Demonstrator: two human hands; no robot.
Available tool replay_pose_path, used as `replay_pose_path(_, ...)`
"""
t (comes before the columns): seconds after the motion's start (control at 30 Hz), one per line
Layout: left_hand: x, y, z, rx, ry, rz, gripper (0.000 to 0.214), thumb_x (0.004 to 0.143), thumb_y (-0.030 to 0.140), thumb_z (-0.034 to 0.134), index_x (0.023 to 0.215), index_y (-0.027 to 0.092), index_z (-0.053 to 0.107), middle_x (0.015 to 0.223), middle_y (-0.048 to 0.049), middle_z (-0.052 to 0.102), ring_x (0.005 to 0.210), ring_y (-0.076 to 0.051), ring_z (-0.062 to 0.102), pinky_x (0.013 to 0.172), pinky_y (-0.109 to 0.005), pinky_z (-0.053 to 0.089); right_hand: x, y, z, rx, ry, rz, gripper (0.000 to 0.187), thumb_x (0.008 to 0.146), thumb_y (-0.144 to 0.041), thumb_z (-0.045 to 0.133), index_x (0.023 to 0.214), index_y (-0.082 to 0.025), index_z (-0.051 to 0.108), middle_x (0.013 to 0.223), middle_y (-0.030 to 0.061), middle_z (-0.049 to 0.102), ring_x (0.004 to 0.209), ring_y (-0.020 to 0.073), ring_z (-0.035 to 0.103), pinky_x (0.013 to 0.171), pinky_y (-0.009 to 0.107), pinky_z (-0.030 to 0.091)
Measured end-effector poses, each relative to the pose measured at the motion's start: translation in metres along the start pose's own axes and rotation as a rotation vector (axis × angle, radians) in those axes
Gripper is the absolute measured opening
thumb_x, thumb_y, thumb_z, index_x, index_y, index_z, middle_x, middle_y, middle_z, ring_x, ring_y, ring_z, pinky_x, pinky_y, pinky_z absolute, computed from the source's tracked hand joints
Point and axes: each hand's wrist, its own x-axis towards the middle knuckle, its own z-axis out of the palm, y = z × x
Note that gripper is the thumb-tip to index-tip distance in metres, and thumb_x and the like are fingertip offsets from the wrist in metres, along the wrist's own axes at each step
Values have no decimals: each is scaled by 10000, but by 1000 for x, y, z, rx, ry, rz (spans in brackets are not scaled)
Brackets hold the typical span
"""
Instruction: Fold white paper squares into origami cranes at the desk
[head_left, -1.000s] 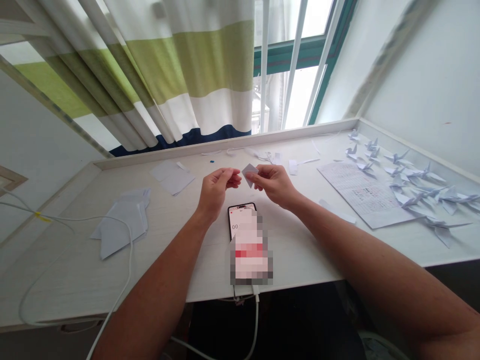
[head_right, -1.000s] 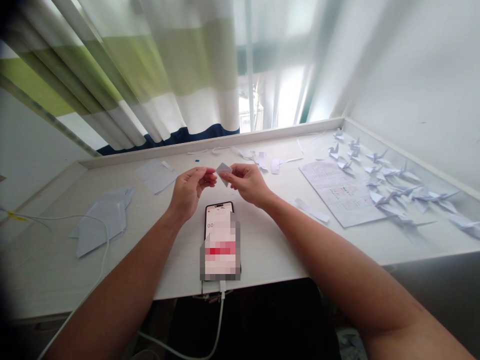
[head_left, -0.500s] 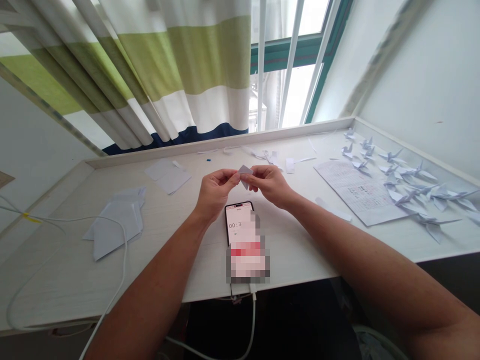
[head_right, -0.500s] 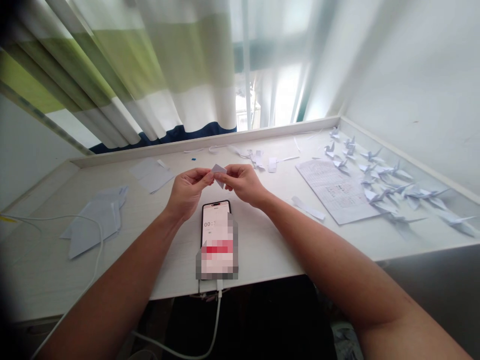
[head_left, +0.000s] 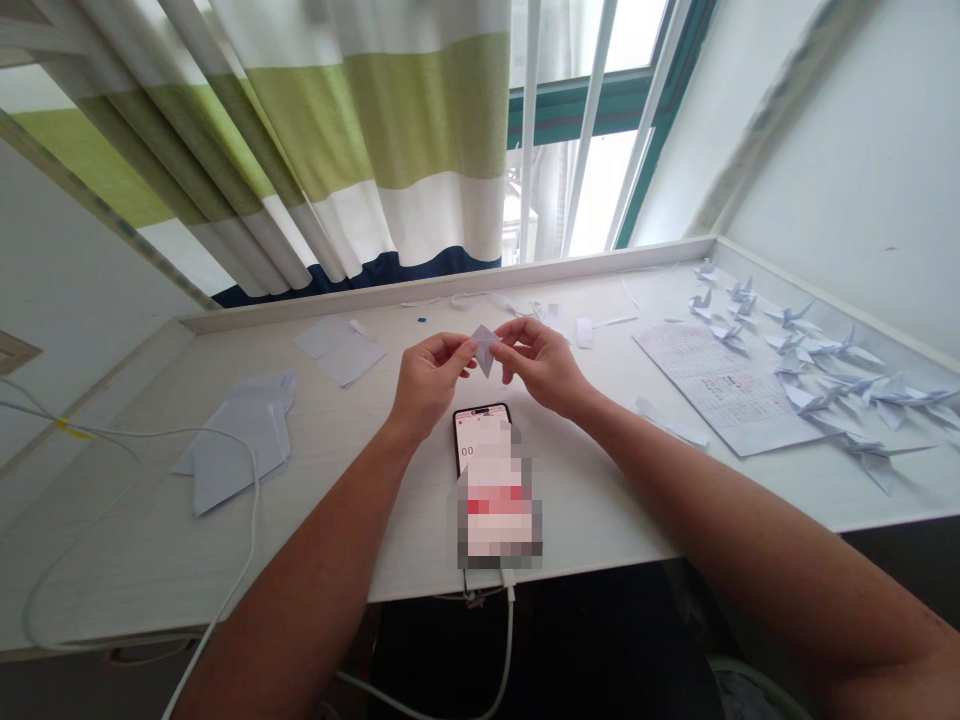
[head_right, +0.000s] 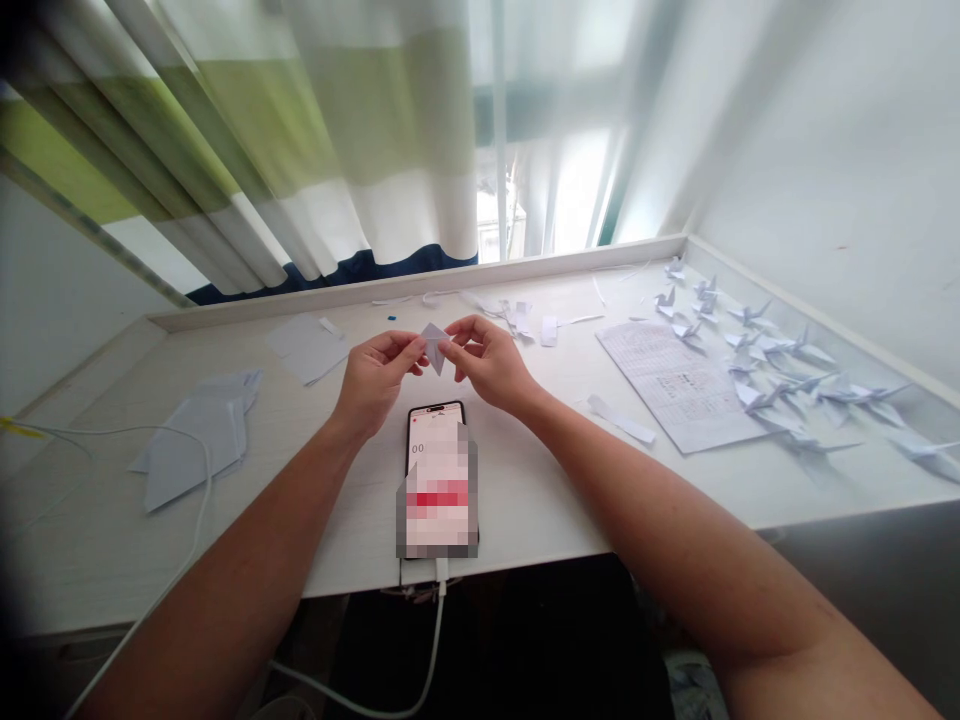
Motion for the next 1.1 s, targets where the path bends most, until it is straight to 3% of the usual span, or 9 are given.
replay_pose_path(0.17, 2, 1, -1, -25, 19, 57, 334, 805, 410, 888, 1041, 196, 790, 737, -14, 765, 655, -145, 690, 617, -270, 549, -2, 2, 0, -140, -37, -74, 335, 937, -409, 766, 1210, -252, 654, 960, 0, 686, 697, 151, 726, 695, 352, 600)
replay_pose_path(0.4, 1, 5, -1, 67, -28, 0, 216, 845, 341, 810, 969, 166, 827, 699, -30, 742, 622, -147, 672, 566, -269, 523, 0, 5, 0, -54, -24, -54, 180, 935, -351, 749, 1028, -204, 703, 835, 9, 715, 703, 155, 700, 707, 364, 591)
replay_pose_path(0.63, -2, 10, -2, 78, -21, -17, 264, 747, 336, 901, 778, 168, 699, 745, -26, 728, 674, -136, 660, 634, -266, 533, 1, -3, 2, 84, -25, 12, 358, 819, -462, 890, 875, -201, 651, 807, 13, 722, 694, 140, 668, 675, 336, 587)
replay_pose_path(0.8, 0, 6, -1, 16, -12, 5, 243, 723, 252, 872, 867, 180, 691, 830, -20, 746, 751, -145, 692, 703, -276, 566, 2, -3, 0, 123, 62, 45, 416, 775, -476, 921, 932, -213, 640, 802, 8, 749, 717, 161, 700, 683, 343, 607)
replay_pose_path(0.9, 1, 4, 0, 7, -17, -10, 286, 751, 309, 877, 958, 172, 736, 850, -40, 771, 755, -160, 704, 685, -289, 576, 2, -1, -1, 142, 43, 83, 462, 773, -481, 919, 1066, -197, 702, 839, 27, 782, 762, 179, 729, 712, 356, 628)
replay_pose_path(1.0, 0, 3, 1, 15, -26, -7, 354, 775, 362, 887, 1050, 166, 783, 875, -59, 799, 767, -170, 716, 694, -303, 594, 2, 1, -1, 149, 20, 97, 427, 773, -495, 916, 1008, -178, 753, 881, 61, 805, 784, 189, 742, 707, 355, 630)
replay_pose_path(1.1, 0, 2, 0, 51, -48, 2, 326, 794, 419, 887, 992, 167, 826, 880, -74, 814, 745, -173, 717, 659, -304, 597, 1, 2, -1, 119, 9, 78, 385, 797, -484, 904, 999, -182, 775, 799, 40, 789, 731, 176, 725, 687, 348, 617)
